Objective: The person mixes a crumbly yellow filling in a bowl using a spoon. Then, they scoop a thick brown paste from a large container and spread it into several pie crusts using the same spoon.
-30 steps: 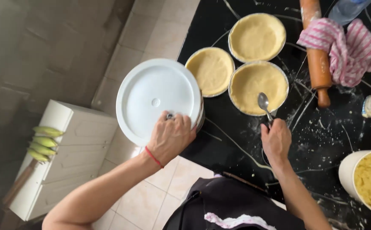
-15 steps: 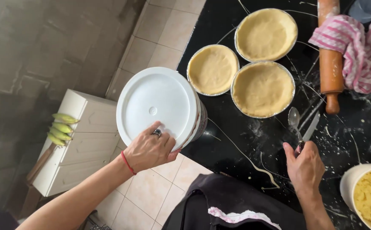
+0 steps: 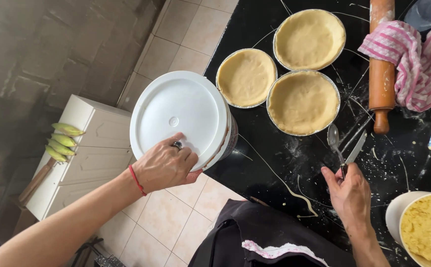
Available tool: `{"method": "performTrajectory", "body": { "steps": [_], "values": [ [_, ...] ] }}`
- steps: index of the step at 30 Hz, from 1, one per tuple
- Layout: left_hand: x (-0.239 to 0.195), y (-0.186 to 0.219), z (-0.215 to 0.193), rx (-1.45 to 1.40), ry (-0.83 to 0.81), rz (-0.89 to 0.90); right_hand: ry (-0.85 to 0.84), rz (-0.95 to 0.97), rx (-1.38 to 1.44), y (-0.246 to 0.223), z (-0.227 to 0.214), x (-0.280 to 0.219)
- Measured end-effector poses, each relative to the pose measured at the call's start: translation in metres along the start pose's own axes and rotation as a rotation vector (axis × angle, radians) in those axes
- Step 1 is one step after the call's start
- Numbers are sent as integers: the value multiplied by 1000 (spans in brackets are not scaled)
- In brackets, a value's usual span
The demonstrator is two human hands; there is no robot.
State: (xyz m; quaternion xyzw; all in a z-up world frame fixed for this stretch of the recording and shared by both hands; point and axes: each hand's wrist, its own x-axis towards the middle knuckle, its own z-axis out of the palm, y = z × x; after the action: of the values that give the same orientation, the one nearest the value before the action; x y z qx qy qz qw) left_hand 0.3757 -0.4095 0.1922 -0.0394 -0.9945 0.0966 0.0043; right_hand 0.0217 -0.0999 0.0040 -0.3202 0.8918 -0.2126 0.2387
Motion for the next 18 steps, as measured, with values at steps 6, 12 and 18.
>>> {"method": "performTrajectory", "body": {
  "steps": [6,12,18],
  "values": [
    [8,-20,-42,75,25,-42,-12,-38,-3,9,7,-10],
    [24,-75,-100,-291,-170,-210,-41,-85,75,-20,-1,-11],
    [6,-210,-154,-835,-128,-899,85,-41,102,-15,-2,-34]
  ]
}}
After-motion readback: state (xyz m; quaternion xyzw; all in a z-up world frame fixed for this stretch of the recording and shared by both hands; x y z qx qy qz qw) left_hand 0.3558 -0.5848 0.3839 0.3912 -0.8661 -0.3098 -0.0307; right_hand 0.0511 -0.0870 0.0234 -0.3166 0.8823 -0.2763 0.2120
